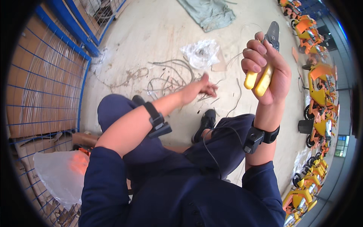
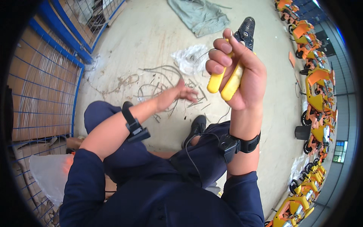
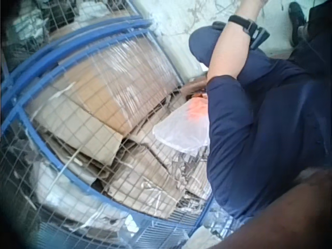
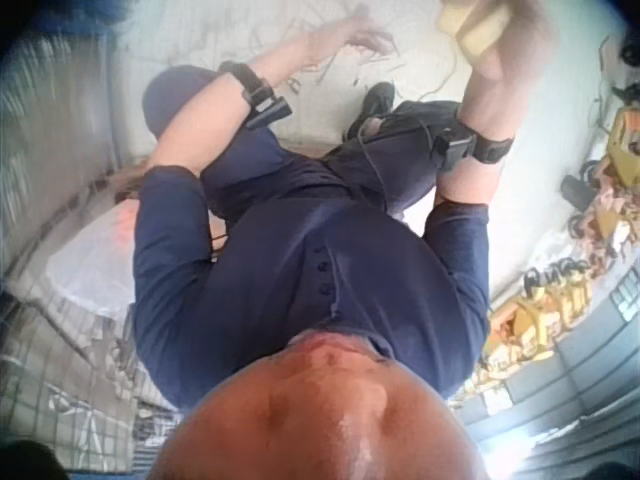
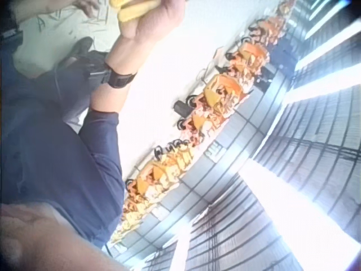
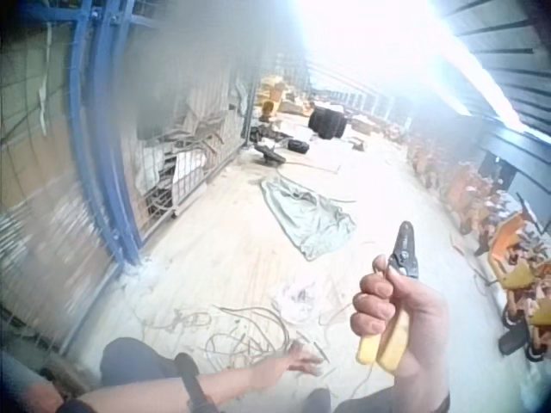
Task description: The person uses wire strippers to remove the insulation from several pieces of wire by hand while sitting on the floor.
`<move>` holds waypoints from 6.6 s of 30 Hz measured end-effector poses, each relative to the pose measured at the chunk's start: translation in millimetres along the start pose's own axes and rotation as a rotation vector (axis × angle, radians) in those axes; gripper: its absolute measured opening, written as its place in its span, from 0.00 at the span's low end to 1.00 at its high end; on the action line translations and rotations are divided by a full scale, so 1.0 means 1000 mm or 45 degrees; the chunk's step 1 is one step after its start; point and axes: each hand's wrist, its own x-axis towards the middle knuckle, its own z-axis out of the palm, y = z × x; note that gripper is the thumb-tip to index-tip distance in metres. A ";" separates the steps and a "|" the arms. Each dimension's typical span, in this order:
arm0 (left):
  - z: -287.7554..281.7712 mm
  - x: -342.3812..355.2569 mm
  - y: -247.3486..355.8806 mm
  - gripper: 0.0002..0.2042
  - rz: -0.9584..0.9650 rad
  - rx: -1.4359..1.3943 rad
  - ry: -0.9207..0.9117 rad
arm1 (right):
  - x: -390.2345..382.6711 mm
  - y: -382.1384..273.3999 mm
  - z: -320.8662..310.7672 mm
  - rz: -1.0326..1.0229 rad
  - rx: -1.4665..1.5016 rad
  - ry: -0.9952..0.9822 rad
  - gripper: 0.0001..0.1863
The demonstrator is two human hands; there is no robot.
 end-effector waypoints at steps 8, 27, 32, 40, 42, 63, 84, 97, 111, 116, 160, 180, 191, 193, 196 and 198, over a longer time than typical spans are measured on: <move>0.002 -0.033 -0.024 0.15 -0.245 0.788 -0.056 | 0.050 -0.057 -0.023 -0.166 -0.291 0.243 0.10; -0.026 -0.060 0.022 0.15 -0.287 1.124 0.552 | 0.001 0.154 -0.140 0.659 -0.747 0.406 0.11; -0.032 -0.065 0.018 0.13 -0.342 1.235 0.469 | 0.004 0.173 -0.133 0.691 -0.702 0.543 0.09; -0.034 -0.054 0.004 0.14 -0.514 1.076 0.275 | -0.014 0.181 -0.154 0.772 -0.345 0.720 0.08; -0.033 -0.052 -0.002 0.14 -0.366 0.996 0.349 | -0.017 0.181 -0.157 0.733 -0.322 0.722 0.08; -0.001 -0.036 0.070 0.06 -0.025 1.017 0.617 | -0.005 0.102 -0.106 0.412 -1.365 0.522 0.15; -0.012 -0.033 0.063 0.07 -0.166 0.630 0.526 | -0.014 0.111 -0.106 0.070 -1.518 0.422 0.11; -0.023 -0.035 0.045 0.08 -0.172 0.492 0.409 | -0.003 0.109 -0.118 0.101 -1.556 0.502 0.12; -0.006 -0.060 0.068 0.09 -0.182 0.539 0.521 | -0.003 0.119 -0.113 0.154 -1.432 0.486 0.11; -0.012 -0.062 0.070 0.10 -0.296 0.555 0.534 | -0.006 0.120 -0.120 0.207 -1.352 0.533 0.12; -0.031 -0.061 0.088 0.07 0.087 0.449 0.600 | -0.039 0.078 -0.086 0.931 -0.898 0.160 0.22; -0.023 -0.059 0.087 0.06 0.040 0.442 0.561 | -0.032 0.084 -0.083 0.800 -0.732 0.180 0.21; -0.026 -0.063 0.087 0.07 0.023 0.440 0.557 | -0.031 0.087 -0.084 0.822 -0.741 0.168 0.22; -0.027 -0.064 0.087 0.08 0.017 0.453 0.541 | -0.030 0.088 -0.084 0.806 -0.730 0.198 0.22; -0.026 -0.064 0.089 0.08 0.003 0.461 0.546 | -0.030 0.087 -0.084 0.820 -0.732 0.193 0.23; -0.023 -0.063 0.089 0.07 0.033 0.445 0.590 | -0.030 0.088 -0.085 0.824 -0.737 0.188 0.22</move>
